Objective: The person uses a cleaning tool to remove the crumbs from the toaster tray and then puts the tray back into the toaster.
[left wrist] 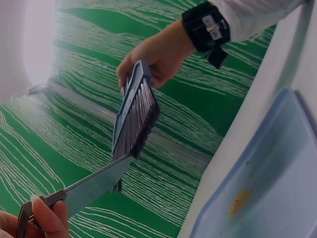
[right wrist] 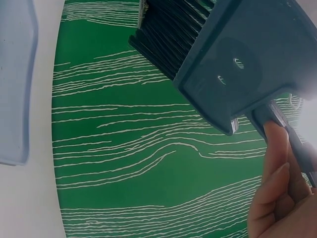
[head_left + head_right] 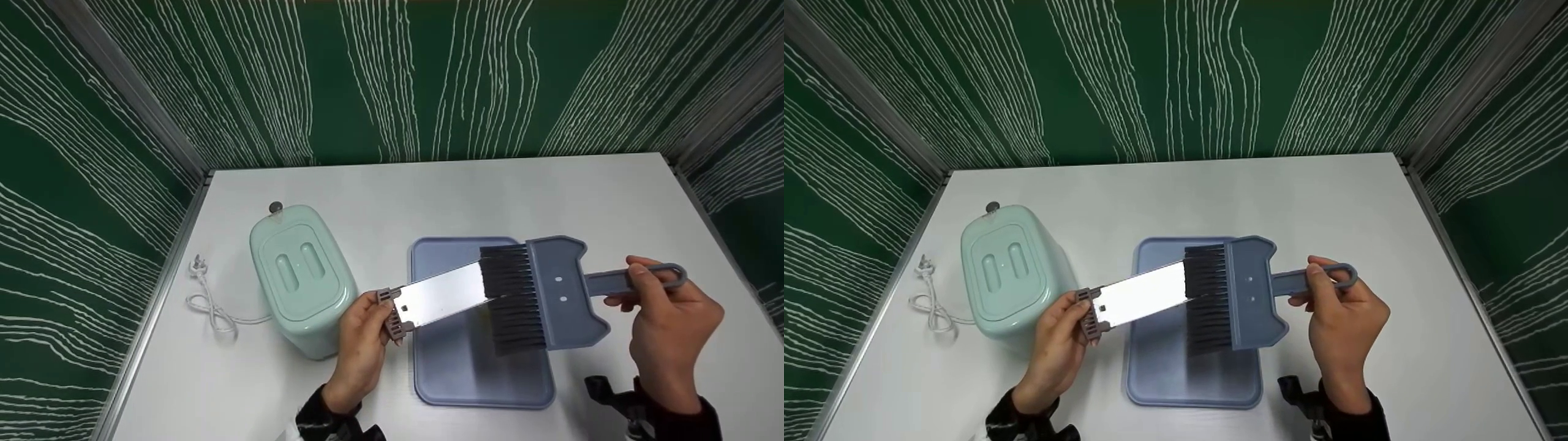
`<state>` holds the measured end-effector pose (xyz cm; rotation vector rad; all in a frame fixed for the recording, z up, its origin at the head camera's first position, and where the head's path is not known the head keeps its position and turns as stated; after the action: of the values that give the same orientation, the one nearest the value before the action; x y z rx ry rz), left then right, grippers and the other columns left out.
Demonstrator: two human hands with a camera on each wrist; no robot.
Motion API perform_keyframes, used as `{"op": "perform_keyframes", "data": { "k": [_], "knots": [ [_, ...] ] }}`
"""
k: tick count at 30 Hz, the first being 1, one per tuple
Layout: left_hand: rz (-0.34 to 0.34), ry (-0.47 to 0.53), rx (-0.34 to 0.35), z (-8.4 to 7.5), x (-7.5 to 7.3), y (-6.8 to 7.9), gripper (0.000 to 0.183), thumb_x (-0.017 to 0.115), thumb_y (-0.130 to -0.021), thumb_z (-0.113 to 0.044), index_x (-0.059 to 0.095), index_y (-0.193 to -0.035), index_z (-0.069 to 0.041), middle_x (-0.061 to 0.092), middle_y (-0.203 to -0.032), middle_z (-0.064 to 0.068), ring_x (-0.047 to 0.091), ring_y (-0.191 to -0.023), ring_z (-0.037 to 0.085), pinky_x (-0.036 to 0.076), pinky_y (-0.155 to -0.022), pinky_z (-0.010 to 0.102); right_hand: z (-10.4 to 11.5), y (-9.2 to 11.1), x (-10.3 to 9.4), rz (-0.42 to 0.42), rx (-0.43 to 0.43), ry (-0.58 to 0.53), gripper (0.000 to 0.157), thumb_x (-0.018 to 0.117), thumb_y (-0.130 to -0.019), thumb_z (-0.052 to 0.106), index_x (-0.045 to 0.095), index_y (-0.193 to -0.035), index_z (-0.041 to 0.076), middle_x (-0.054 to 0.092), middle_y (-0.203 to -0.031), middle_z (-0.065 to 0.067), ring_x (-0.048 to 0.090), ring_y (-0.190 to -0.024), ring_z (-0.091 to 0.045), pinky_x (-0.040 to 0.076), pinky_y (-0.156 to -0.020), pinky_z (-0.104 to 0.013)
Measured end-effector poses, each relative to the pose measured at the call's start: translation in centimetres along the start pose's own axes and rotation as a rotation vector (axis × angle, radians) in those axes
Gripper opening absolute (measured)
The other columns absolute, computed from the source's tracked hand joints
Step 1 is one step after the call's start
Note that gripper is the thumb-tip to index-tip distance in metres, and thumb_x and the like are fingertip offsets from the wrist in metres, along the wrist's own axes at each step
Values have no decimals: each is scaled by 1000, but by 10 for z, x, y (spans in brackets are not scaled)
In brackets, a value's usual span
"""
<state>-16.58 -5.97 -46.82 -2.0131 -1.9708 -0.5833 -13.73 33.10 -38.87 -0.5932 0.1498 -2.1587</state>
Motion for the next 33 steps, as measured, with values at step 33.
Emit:
{"op": "perform_keyframes", "data": {
  "k": [33],
  "knots": [
    [-8,3,19,-1,-4,0,17,50,-103,1,56,-114,12,69,-96,15,60,-68,14,49,-54,22,12,3,-3,-77,-108,-129,18,61,-93,-16,58,-79,-27,70,-91,-24,62,-45,-22,47,-45,-23]
  ]
}}
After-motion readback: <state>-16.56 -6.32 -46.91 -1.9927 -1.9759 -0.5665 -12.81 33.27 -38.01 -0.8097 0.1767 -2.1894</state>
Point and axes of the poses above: each hand's wrist, its own y-axis away from the middle knuckle, its own x-axis out of the palm, z = x × y, the point moved 8 cm from there along -y, towards the middle knuckle
